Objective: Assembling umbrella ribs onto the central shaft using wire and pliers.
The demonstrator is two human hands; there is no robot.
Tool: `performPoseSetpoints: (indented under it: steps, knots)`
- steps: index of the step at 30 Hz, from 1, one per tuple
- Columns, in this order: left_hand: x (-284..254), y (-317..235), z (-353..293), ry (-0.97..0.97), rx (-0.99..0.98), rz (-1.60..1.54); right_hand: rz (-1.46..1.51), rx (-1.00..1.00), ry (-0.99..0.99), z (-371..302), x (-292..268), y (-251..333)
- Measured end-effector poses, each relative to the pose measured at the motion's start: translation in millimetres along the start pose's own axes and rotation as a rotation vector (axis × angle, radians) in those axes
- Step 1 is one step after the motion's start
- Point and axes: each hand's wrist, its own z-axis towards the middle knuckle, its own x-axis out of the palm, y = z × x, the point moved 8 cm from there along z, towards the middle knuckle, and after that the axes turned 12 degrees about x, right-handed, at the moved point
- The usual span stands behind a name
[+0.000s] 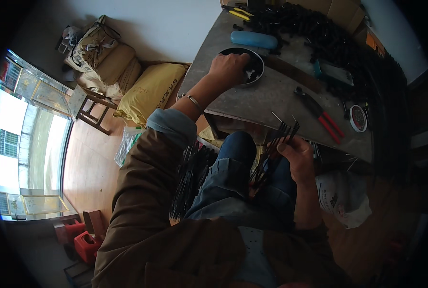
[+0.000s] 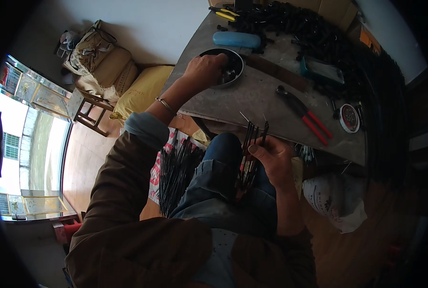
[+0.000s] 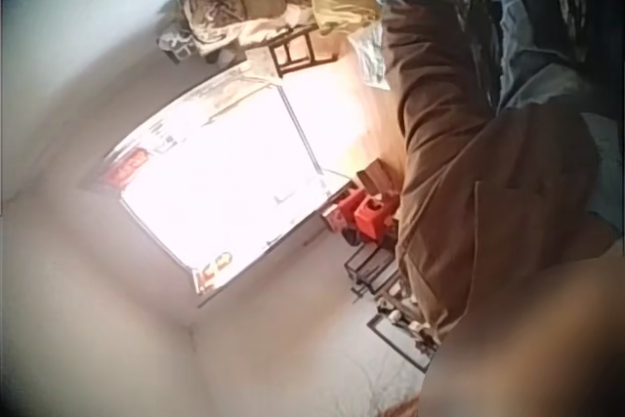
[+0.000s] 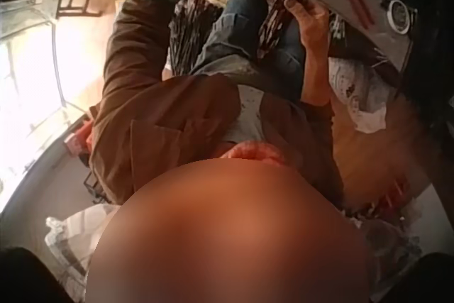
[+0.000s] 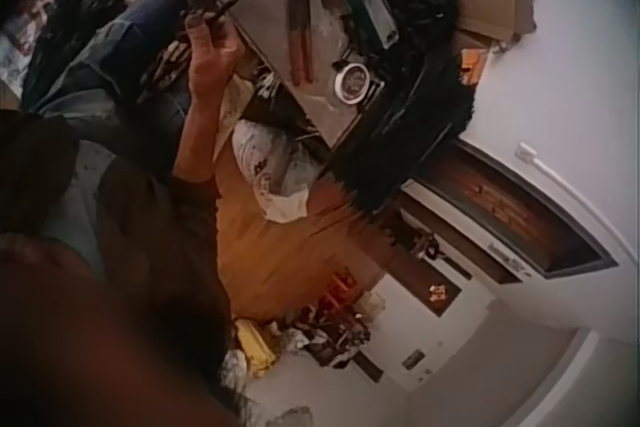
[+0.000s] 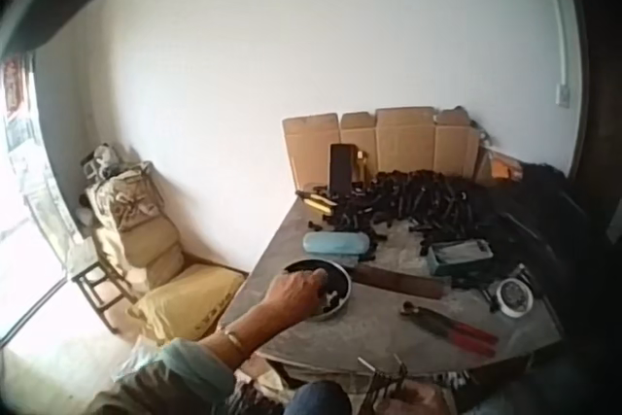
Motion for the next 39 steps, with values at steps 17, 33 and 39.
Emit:
performPoseSetpoints:
  steps: [17, 33, 39]
  knots:
    - [9, -2, 1, -0.096, 0.016, -0.079, -0.044, -0.032, -0.034, 0, -4, -3]
    - [-21, -49, -19, -0.195, -0.033, -1.109, -0.005, -0.023, -0.055, 5, -17, -9]
    - [-9, -121, -53, 0.052, -0.144, -1.791, 0.113, 0.029, -0.036, 3, -13, -10]
